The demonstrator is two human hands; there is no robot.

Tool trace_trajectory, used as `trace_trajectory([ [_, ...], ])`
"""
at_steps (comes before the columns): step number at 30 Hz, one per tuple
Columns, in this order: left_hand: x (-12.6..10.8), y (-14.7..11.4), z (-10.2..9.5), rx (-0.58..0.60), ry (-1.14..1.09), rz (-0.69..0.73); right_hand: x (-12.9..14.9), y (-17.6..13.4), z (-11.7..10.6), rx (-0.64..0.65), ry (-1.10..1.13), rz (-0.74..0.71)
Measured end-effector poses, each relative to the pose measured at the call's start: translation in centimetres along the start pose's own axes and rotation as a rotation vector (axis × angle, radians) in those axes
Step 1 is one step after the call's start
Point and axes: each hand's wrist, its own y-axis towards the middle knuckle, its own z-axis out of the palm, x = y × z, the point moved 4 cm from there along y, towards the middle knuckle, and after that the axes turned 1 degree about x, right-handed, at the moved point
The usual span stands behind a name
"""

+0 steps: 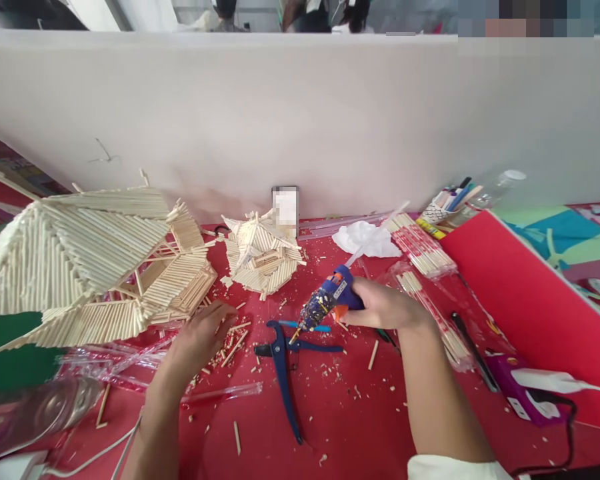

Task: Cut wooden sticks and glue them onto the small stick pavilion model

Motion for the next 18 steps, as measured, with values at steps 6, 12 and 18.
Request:
trace_trajectory([
  [6, -0.3, 0.2, 2.0, 0.16, 0.182, -0.074, -1.2, -0.9, 3.4, -0.02, -0.24, 0.193],
  [12, -0.9, 0.4, 2.3, 0.215, 0.255, -0.083, -0.8, 0.2, 6.9, -0.063, -0.56, 0.278],
  [18, -0.7, 0.4, 1.9, 0.104, 0.214, -0.009, -0.6, 1.9, 7.7, -0.073, -0.678, 0.358],
])
